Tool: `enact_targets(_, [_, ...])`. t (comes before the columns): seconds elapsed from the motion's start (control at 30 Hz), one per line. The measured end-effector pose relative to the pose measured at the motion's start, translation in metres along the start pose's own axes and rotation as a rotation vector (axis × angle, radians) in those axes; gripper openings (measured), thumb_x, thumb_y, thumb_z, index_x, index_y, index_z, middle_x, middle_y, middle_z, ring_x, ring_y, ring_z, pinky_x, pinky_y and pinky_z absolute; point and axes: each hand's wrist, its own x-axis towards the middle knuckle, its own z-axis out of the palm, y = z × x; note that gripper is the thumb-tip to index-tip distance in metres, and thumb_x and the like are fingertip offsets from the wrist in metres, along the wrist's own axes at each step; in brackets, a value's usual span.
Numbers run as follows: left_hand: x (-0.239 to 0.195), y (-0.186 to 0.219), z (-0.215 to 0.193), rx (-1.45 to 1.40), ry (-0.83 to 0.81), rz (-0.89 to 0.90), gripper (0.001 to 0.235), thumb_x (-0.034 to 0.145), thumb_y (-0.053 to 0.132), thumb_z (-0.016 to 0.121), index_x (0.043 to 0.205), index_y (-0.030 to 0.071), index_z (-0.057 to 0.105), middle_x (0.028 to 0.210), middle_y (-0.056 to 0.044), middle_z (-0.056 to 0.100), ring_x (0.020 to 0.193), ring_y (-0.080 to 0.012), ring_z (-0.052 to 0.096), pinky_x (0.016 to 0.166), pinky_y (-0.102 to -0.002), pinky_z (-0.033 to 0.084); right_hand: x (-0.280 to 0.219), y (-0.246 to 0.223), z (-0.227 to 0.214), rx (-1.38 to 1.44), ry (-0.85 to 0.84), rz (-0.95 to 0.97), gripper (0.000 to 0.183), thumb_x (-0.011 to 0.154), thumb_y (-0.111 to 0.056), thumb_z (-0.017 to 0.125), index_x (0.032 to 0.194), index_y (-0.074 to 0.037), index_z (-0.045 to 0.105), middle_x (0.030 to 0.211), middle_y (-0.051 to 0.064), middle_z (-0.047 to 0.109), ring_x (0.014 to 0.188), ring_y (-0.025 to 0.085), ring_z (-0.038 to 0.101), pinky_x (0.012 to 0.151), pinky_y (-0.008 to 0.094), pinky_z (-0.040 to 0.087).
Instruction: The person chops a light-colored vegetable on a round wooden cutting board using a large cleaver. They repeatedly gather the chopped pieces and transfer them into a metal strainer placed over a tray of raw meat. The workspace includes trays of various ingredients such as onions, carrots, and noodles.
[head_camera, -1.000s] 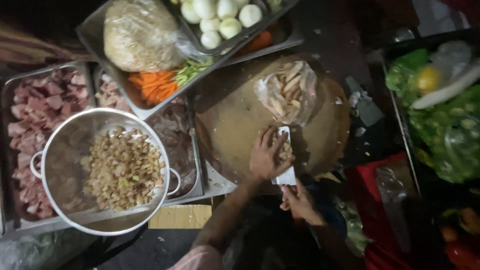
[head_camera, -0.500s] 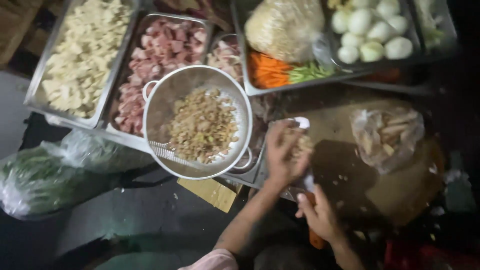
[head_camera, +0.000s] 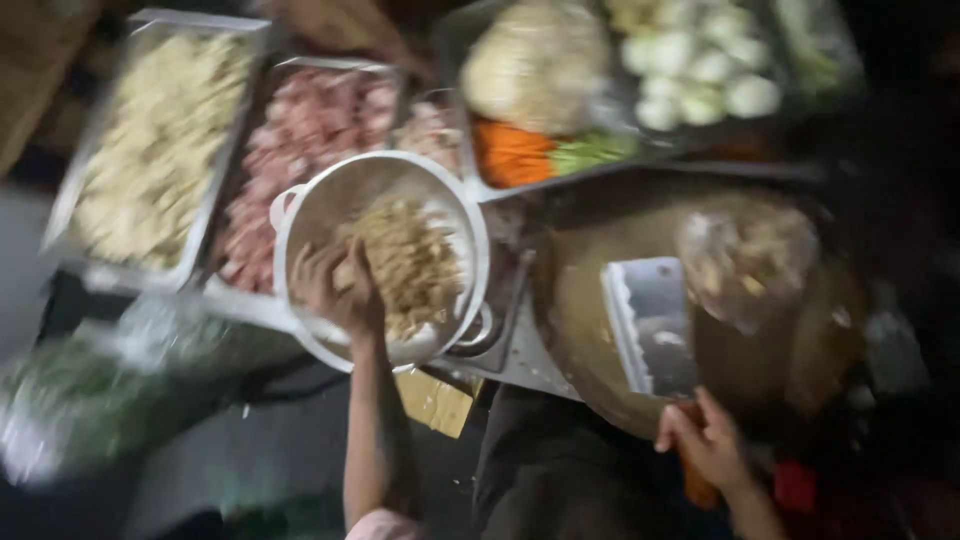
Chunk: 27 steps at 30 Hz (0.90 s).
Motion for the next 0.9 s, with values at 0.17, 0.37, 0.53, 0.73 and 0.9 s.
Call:
enact_targets(0.17, [-0.11,0.053,0.052,-0.241,-0.319,0.046,0.03,0.088,0.019,0.074,0.113,0.003,0.071,0.105,-0.013,0.073,0.091,-0.03,0.07,0.087,-0.04,0.052,-0.09,0.089,-0.052,0.118,0.308,0.211,0.038,0.106,-0.022,0.053,0.082,0.005,0.064,0.065,0.022,0.073,0.061,0.027,0.073,0.068,0.039,0.061])
enact_targets(0.37, [-0.206,0.15,0.08,-0.11,-1.164,0.162,0.101,0.083,0.063,0.072,0.148,-0.009,0.045,0.15,-0.039,0.043,0.141,-0.06,0.033,0.118,-0.066,0.027,-0.097,0.1,-0.017,0.153,0.451,0.31,0.027,0.103,-0.023,0.056,0.099,0.003,0.064,0.066,0.018,0.07,0.057,0.026,0.069,0.063,0.037,0.058])
enact_targets(0.53, [-0.251,0.188,0.072,-0.055,-1.329,0.311,0.104,0.092,0.07,0.046,0.156,-0.01,0.026,0.162,-0.035,0.024,0.151,-0.0527,0.017,0.123,-0.062,0.014,-0.105,0.096,0.012,0.21,0.483,0.44,0.028,0.101,-0.024,0.059,0.114,0.0,0.064,0.067,0.015,0.067,0.053,0.025,0.066,0.058,0.035,0.056])
enact_targets(0.73, [-0.25,0.206,0.073,-0.059,-1.254,0.222,0.096,0.098,0.068,0.031,0.156,-0.007,0.027,0.163,-0.034,0.024,0.152,-0.053,0.019,0.124,-0.062,0.015,-0.055,0.125,0.049,0.276,0.131,0.442,0.028,0.098,-0.024,0.061,0.118,-0.005,0.059,0.073,0.016,0.066,0.047,0.025,0.068,0.039,0.032,0.054])
enact_targets(0.9, [-0.219,0.182,0.054,-0.127,-1.072,0.059,0.089,0.102,0.059,0.038,0.154,-0.012,0.026,0.162,-0.036,0.027,0.152,-0.054,0.02,0.124,-0.067,0.013,-0.017,0.083,0.077,0.177,-0.047,0.241,0.014,0.096,-0.02,0.063,0.099,-0.006,0.059,0.063,0.009,0.067,0.039,0.015,0.063,0.037,0.027,0.055])
